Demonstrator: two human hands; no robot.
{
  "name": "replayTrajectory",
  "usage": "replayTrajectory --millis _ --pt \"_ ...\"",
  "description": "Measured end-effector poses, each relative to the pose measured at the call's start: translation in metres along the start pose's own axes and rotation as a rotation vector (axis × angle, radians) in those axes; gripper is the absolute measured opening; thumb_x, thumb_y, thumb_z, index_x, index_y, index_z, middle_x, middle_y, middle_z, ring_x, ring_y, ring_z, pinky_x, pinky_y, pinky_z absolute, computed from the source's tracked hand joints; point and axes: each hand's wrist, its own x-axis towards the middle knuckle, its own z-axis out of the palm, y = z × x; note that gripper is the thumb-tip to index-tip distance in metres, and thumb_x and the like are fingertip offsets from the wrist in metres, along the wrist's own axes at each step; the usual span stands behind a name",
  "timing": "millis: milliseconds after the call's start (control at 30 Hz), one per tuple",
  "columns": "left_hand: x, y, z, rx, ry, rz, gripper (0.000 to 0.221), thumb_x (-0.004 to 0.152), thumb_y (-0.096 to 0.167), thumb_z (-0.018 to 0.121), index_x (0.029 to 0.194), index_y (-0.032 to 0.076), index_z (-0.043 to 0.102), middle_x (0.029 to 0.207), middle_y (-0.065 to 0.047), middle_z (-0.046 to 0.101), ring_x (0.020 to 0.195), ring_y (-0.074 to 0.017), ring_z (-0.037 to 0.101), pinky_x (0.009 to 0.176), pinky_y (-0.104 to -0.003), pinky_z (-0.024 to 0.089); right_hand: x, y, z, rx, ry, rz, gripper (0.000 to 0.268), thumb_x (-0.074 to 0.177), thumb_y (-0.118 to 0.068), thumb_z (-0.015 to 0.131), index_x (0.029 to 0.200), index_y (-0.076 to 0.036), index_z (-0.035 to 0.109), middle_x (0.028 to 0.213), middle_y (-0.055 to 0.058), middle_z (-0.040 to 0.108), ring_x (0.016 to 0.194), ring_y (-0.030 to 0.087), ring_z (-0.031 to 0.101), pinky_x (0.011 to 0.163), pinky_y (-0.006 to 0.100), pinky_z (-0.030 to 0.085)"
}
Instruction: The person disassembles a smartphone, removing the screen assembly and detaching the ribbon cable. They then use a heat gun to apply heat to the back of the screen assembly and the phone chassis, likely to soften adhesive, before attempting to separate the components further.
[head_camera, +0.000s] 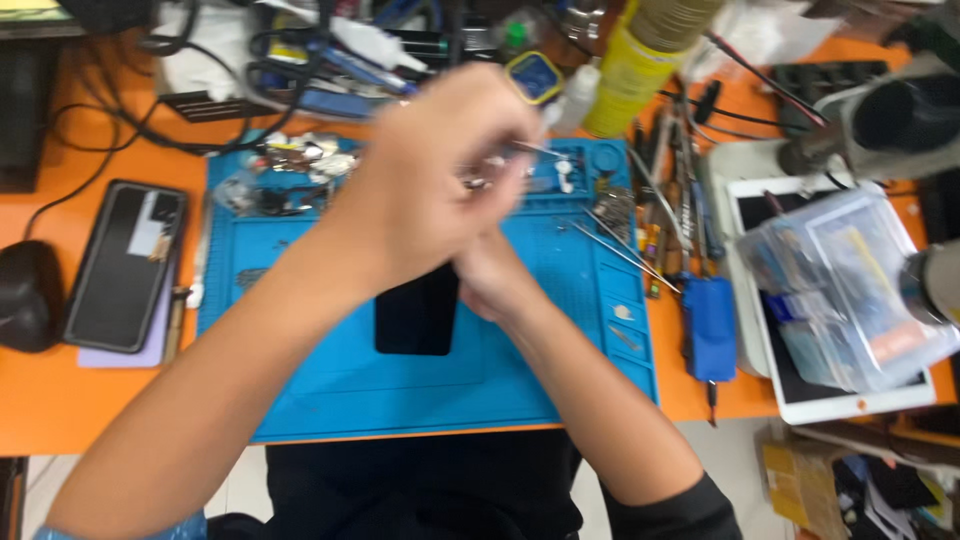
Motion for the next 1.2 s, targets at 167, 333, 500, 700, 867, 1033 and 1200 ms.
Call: replayTrajectory --millis 167,333,500,700,867,1033,1200 --pt "-0.084 -0.006 -0.049 -0.132 0.283 -0.491 0.005 0.109 -0.003 0.067 0.114 -0.001 0.065 0.104 -0.01 0.068 0.095 -0.0153 0.069 0.084 -0.025 0.058 -0.015 -0.038 0.031 0.209 -0.123 0.113 0.039 0.104 -0.036 0.063 0.127 -0.005 0.063 0.109 0.028 0.075 0.09 0.044 0.078 0.085 0.055 0.066" --pt "-0.12 -0.012 -0.037 -0.285 0.396 -0.592 0.009 0.104 0.002 0.071 0.111 0.001 0.066 0.102 -0.009 0.072 0.093 -0.0162 0.073 0.083 -0.025 0.064 -0.018 -0.031 0.037 0.181 -0.08 0.067 0.041 0.105 -0.033 0.059 0.127 0.001 0.064 0.116 0.035 0.073 0.093 0.05 0.077 0.087 0.059 0.064" --pt "-0.133 -0.015 -0.028 -0.366 0.429 -0.646 0.008 0.102 0.007 0.068 0.104 -0.001 0.066 0.09 -0.011 0.072 0.076 -0.018 0.075 0.073 -0.027 0.07 -0.01 -0.017 0.02 0.181 0.065 0.097 0.038 0.108 -0.035 0.052 0.122 -0.004 0.07 0.117 0.02 0.075 0.103 0.035 0.073 0.091 0.054 0.062" --pt "-0.14 -0.024 -0.042 -0.425 0.389 -0.55 0.008 0.107 0.005 0.064 0.11 0.0 0.068 0.106 -0.01 0.058 0.097 -0.0205 0.063 0.078 -0.025 0.066 -0.009 -0.02 0.02 0.217 -0.037 0.039 0.039 0.111 -0.036 0.055 0.124 -0.001 0.068 0.108 0.02 0.069 0.096 0.041 0.071 0.089 0.053 0.059" --pt "-0.139 -0.028 -0.054 -0.323 0.287 -0.517 0.02 0.109 0.004 0.061 0.125 0.0 0.072 0.108 -0.013 0.063 0.097 -0.0225 0.067 0.082 -0.031 0.061 -0.012 -0.022 0.026 0.25 -0.073 0.031 0.032 0.111 -0.036 0.059 0.126 -0.01 0.07 0.108 0.024 0.064 0.096 0.047 0.067 0.083 0.064 0.06" --pt "-0.143 -0.028 -0.052 -0.297 0.205 -0.486 0.03 0.116 0.012 0.05 0.137 0.001 0.067 0.109 -0.008 0.047 0.098 -0.0213 0.054 0.081 -0.032 0.053 -0.014 -0.023 0.024 0.232 -0.06 -0.005 0.032 0.113 -0.037 0.056 0.126 -0.011 0.07 0.108 0.022 0.062 0.096 0.048 0.065 0.083 0.061 0.061" --pt "-0.144 -0.024 -0.045 -0.452 0.283 -0.663 0.034 0.104 0.0 0.072 0.133 0.004 0.056 0.108 -0.011 0.067 0.104 -0.0194 0.081 0.081 -0.024 0.065 -0.014 -0.022 0.019 0.259 -0.016 -0.023 0.035 0.112 -0.035 0.055 0.126 -0.005 0.067 0.112 0.025 0.062 0.097 0.04 0.066 0.086 0.059 0.059"
